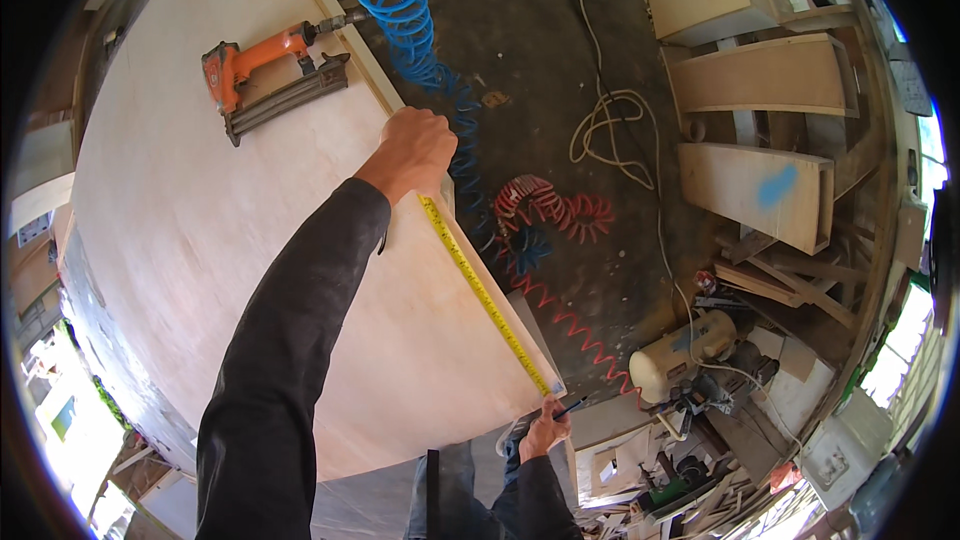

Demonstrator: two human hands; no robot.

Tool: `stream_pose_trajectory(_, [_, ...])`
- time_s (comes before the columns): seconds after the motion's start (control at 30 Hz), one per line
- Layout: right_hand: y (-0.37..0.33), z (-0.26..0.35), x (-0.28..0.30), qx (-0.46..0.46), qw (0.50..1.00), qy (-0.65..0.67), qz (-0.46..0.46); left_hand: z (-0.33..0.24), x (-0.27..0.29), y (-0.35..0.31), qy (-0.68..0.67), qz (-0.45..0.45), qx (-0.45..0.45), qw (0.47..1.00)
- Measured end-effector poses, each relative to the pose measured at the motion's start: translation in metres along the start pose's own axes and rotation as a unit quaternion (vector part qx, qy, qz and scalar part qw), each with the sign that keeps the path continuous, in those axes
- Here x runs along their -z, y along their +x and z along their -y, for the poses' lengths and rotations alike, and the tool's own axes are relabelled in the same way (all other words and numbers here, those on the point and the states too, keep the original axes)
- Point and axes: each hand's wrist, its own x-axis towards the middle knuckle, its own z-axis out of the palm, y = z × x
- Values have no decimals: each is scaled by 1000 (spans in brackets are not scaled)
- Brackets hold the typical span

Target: The person uses a pneumatic nail gun to fasten a plywood sheet to a wooden frame, then uses a tape measure and a pencil to mark a line on another plywood sheet, using a wooden strip as a straightedge.

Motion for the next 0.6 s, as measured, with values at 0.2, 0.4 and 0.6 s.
stream_pose_trajectory(0.2, [4, -8, 1, -1, 1000, 7, 3, 1, -4, 3, 6, -15, -1, 1000])
stream_pose_trajectory(0.4, [4, -3, -1, -16, 1000, 12, -4, -3, -9, 9, 17, -12, 11, 1000])
stream_pose_trajectory(0.6, [6, -1, -1, -4, 1000, 5, 16, 1, -23, -3, 35, -103, -3, 994])
